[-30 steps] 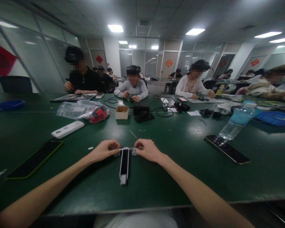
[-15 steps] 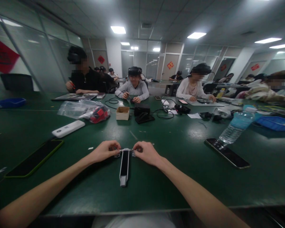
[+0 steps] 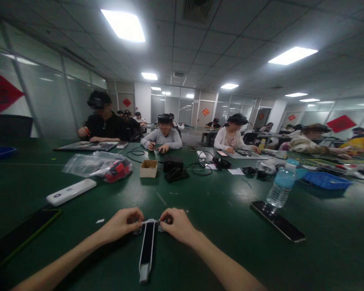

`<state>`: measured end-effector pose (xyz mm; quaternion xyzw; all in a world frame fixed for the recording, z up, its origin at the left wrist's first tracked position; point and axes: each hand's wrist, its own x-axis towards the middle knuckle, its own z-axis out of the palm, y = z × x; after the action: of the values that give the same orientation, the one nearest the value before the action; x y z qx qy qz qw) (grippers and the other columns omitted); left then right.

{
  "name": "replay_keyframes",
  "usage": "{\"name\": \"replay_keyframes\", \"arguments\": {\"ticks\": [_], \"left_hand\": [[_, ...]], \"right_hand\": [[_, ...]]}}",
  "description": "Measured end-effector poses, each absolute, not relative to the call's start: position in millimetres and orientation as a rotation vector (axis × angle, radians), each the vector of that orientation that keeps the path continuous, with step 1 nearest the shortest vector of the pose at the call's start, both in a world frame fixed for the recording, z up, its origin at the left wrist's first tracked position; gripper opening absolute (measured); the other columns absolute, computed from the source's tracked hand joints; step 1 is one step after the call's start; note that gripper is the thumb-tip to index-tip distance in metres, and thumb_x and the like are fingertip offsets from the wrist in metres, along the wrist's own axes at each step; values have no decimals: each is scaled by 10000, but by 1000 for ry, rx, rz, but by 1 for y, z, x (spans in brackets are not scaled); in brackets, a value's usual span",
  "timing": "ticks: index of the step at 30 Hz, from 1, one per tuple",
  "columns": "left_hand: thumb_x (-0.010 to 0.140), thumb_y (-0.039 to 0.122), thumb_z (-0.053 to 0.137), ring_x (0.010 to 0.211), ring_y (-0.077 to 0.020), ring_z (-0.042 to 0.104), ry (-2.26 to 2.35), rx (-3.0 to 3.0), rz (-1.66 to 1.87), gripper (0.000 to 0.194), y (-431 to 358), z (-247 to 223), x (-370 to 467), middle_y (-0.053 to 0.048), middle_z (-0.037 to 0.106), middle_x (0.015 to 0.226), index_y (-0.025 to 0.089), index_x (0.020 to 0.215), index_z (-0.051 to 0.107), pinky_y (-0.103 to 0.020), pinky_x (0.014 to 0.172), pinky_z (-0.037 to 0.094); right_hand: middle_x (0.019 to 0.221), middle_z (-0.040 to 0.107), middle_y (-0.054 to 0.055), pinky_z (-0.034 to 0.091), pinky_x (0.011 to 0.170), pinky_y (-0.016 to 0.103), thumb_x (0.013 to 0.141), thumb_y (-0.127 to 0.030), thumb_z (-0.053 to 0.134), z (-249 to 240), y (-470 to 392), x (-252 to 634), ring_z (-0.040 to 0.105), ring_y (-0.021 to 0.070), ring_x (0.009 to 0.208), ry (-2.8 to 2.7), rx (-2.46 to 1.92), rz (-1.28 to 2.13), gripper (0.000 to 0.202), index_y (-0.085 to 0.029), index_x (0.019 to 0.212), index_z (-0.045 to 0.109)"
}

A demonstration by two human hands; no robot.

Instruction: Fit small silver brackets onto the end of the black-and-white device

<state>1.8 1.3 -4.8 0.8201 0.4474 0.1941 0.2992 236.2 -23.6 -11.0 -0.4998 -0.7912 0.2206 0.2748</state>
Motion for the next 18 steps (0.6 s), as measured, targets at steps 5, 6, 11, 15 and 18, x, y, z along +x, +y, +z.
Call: {"name": "replay_keyframes", "arguments": {"ticks": [5, 6, 11, 15, 18], "left_hand": [[769, 359, 554, 713, -170, 588, 1182, 2191, 539, 235, 1, -5, 1, -20, 669, 812, 165, 874, 635, -243, 634, 424], [769, 355, 555, 709, -168, 588, 1185, 2191, 546, 235, 1, -6, 1, -21, 667, 815, 163, 875, 636, -241, 630, 424], [762, 327, 571, 671, -150, 579, 1178, 2199, 559, 209, 2, -8, 1, -17, 658, 789, 154, 861, 633, -231, 616, 422], [777, 354, 570, 707, -160, 587, 1170, 2203, 546, 228, 1, -6, 1, -22, 664, 823, 157, 872, 633, -238, 629, 426], [786, 375, 570, 709, -162, 583, 1164, 2209, 536, 250, 3, -7, 0, -25, 662, 820, 156, 888, 635, -238, 627, 425]], "right_hand": [[887, 645, 30, 428, 728, 273, 810, -266, 582, -10, -24, 239, 548, 162, 838, -2166, -1324, 544, 136, -195, 878, 676], [898, 644, 33, 424, 751, 280, 822, -262, 571, -10, -24, 239, 542, 166, 865, -2175, -1311, 541, 136, -194, 877, 675], [948, 634, 40, 407, 814, 316, 876, -270, 509, -10, -25, 238, 518, 180, 926, -2210, -1287, 544, 177, -205, 874, 674], [964, 629, 43, 405, 834, 323, 886, -262, 493, -13, -24, 239, 510, 180, 944, -2205, -1258, 561, 184, -196, 882, 665], [970, 624, 43, 411, 834, 324, 875, -257, 510, -16, -23, 240, 510, 178, 940, -2174, -1241, 552, 153, -189, 921, 639]]}}
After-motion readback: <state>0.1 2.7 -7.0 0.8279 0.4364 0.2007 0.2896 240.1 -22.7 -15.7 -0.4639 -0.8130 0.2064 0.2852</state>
